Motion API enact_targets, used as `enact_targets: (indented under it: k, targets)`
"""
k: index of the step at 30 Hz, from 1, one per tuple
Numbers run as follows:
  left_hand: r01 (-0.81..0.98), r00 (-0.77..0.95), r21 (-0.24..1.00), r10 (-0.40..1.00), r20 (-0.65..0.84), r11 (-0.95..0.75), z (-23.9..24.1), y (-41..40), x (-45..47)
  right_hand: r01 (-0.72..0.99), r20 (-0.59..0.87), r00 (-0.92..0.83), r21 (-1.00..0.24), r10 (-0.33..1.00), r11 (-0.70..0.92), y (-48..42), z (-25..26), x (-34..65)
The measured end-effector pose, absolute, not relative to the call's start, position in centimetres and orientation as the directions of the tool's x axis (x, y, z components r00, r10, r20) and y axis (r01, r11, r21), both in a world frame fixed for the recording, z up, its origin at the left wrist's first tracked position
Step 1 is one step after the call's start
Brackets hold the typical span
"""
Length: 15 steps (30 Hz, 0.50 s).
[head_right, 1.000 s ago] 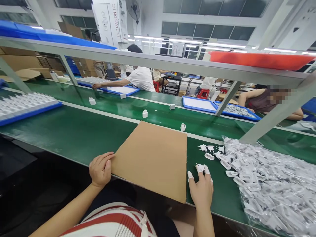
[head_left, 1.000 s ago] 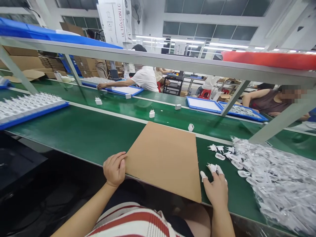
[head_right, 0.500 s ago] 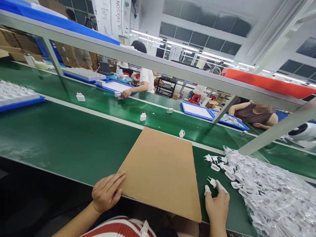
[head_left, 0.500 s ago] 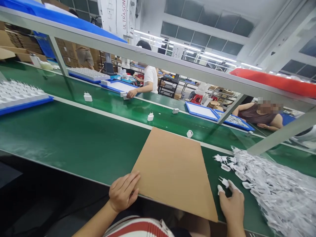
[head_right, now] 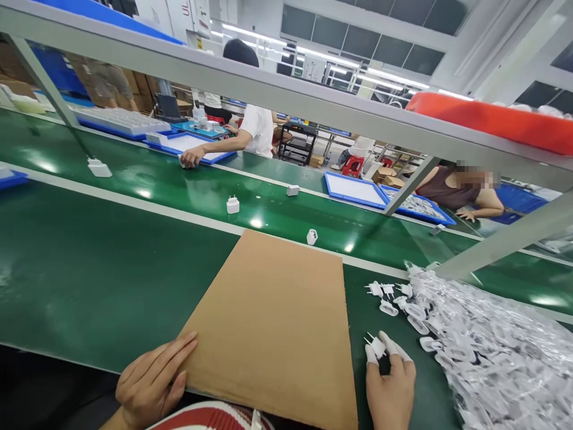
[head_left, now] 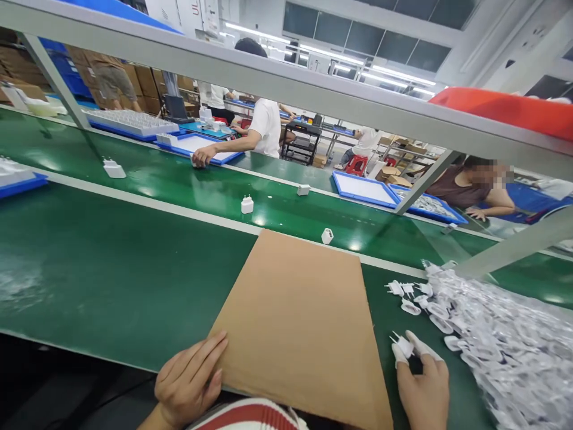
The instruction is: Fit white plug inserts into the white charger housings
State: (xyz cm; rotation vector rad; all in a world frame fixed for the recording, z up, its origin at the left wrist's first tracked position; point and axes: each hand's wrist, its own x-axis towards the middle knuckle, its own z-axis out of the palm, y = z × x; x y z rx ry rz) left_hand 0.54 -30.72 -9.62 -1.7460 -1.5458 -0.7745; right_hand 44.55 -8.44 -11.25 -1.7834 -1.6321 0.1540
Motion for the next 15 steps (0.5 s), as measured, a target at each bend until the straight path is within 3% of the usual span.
enact_targets:
  k: [8, 15]
  targets:
    - [0.995, 0.103, -0.079, 0.634, 0.766, -0.065, -8.7, -30.8, 1.1, 0.759, 0.329, 0.275, -0.651, 0.904, 0.006, -9.2, -10.2, 44.7]
    - [0.989, 0.148, -0.129, 0.606, 0.782, -0.074, -9.0, -30.4, 0.4, 0.543, 0.253, 0.343, -0.839, 0.904, 0.029, -9.2, -9.0, 43.5]
